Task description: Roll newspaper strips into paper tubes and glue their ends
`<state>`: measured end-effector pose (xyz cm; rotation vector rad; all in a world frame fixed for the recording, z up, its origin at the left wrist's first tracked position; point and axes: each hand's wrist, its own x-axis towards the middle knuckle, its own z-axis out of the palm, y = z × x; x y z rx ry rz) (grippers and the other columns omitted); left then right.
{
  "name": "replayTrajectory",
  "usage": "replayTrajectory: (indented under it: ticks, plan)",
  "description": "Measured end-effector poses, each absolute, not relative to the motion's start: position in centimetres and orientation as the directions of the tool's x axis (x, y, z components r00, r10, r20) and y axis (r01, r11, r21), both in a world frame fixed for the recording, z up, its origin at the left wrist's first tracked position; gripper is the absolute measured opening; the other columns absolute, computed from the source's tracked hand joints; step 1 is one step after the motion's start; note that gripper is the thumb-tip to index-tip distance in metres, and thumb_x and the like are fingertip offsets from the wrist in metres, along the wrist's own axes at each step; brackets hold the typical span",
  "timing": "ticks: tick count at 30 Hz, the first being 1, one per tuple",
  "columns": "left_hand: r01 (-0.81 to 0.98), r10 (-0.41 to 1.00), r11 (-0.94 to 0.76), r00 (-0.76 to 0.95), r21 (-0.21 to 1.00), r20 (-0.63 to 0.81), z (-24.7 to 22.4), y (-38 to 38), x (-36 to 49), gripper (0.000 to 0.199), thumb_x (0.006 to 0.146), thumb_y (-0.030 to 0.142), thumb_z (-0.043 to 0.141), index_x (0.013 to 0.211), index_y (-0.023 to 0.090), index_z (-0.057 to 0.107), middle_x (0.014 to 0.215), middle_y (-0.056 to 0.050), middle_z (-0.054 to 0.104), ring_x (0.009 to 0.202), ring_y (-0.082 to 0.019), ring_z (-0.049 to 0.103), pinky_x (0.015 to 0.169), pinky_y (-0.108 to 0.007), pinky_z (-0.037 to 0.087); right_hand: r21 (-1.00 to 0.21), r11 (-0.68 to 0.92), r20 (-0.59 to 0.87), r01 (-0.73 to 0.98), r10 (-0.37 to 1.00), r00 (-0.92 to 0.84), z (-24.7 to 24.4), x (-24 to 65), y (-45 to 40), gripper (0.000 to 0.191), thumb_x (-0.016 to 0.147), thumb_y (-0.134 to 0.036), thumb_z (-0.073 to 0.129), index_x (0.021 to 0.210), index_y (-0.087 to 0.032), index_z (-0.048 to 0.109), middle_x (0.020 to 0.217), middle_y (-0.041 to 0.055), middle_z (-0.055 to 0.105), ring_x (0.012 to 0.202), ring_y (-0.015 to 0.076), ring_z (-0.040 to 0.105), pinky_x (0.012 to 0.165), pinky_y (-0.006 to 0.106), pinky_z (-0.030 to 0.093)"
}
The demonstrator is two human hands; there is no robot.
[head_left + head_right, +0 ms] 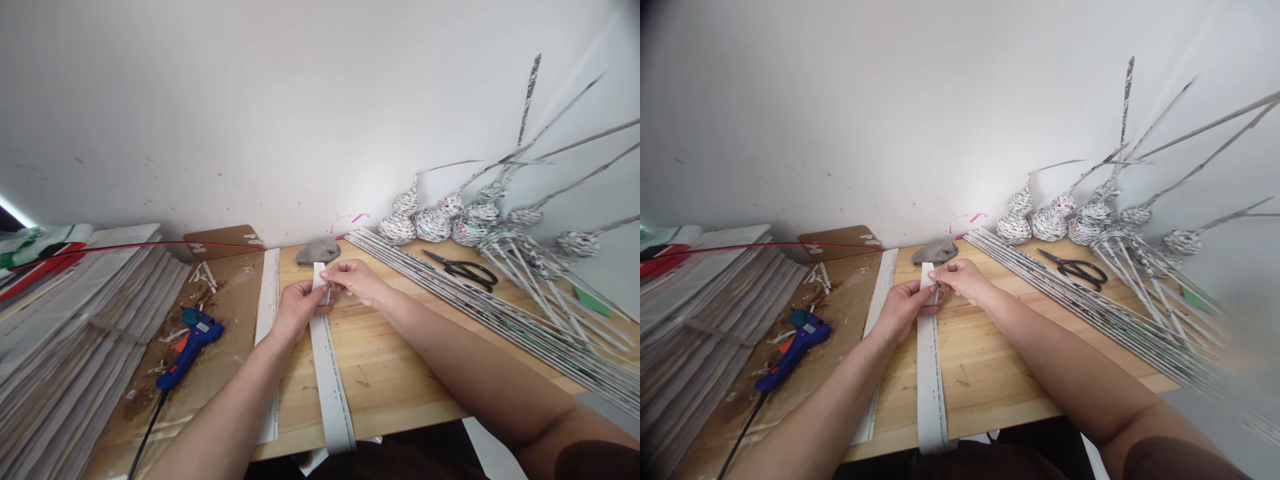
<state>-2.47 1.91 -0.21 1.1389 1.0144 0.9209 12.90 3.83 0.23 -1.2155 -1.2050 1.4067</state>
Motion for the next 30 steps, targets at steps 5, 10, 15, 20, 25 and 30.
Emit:
replayTrajectory:
  ticks: [5,10,15,20,25,30]
  plan:
    - [-0.062,0.957,0.191,0.232,0.980,-0.172,0.0,2.1,-2.4,0.031,0.065,0.038,0.073,0.079,0.012,0.068,0.076,-0.009,0.069,0.071,-0.020,0.066,0.063,-0.030,0.054,-0.987,0.081,0.079,0.137,0.997,-0.016,-0.3,13.8,4.7,0.035,0.083,-0.045,0.053,0.077,-0.014,0.068,0.055,-0.0005,0.054,0.049,0.0102,0.048,0.045,0.022,0.036]
    - [-0.077,0.961,0.193,0.218,0.978,-0.172,-0.1,2.1,-2.4,0.029,0.066,0.038,0.072,0.077,0.012,0.067,0.078,-0.009,0.070,0.072,-0.020,0.066,0.064,-0.030,0.054,-0.771,0.275,0.323,0.575,0.946,-0.019,-1.3,14.6,5.7,0.031,0.090,-0.025,0.043,0.109,-0.014,0.064,0.089,0.0078,0.066,0.079,0.0167,0.060,0.074,0.029,0.044]
    - [-0.101,0.960,0.181,0.232,0.978,-0.154,-0.2,2.0,-2.4,0.029,0.067,0.038,0.071,0.079,0.012,0.066,0.077,-0.009,0.070,0.070,-0.019,0.067,0.063,-0.031,0.054,-0.512,0.210,0.314,0.833,0.948,-0.046,-1.3,13.1,7.7,0.061,0.085,-0.040,0.054,0.137,-0.012,0.038,0.111,0.0165,0.060,0.096,0.0249,0.057,0.081,0.033,0.041]
    - [-0.096,0.962,0.182,0.223,0.979,-0.157,0.1,2.0,-2.3,0.028,0.068,0.038,0.071,0.077,0.012,0.065,0.076,-0.008,0.070,0.071,-0.019,0.066,0.062,-0.028,0.053,-0.492,0.139,0.185,0.860,0.981,-0.053,-0.7,11.4,11.4,0.027,0.089,-0.034,0.050,0.100,-0.017,0.068,0.097,0.0145,0.066,0.093,0.0250,0.060,0.077,0.031,0.040]
    - [-0.122,0.967,0.183,0.200,0.975,-0.157,0.0,2.3,-2.4,0.026,0.067,0.037,0.071,0.075,0.013,0.065,0.074,-0.007,0.069,0.070,-0.019,0.066,0.063,-0.029,0.053,-0.617,0.110,0.198,0.779,0.980,0.018,-0.7,11.6,12.2,0.032,0.078,-0.045,0.063,0.096,-0.019,0.069,0.087,0.0085,0.069,0.082,0.0212,0.062,0.068,0.028,0.043]
    - [-0.119,0.965,0.176,0.215,0.977,-0.148,-0.3,2.3,-2.5,0.027,0.067,0.037,0.071,0.078,0.013,0.066,0.074,-0.007,0.068,0.069,-0.019,0.065,0.063,-0.030,0.054,-0.968,-0.043,-0.032,0.245,0.998,0.047,-0.2,13.2,7.6,0.031,0.082,-0.043,0.058,0.088,-0.014,0.066,0.077,0.0071,0.067,0.052,0.0112,0.057,0.051,0.024,0.044]
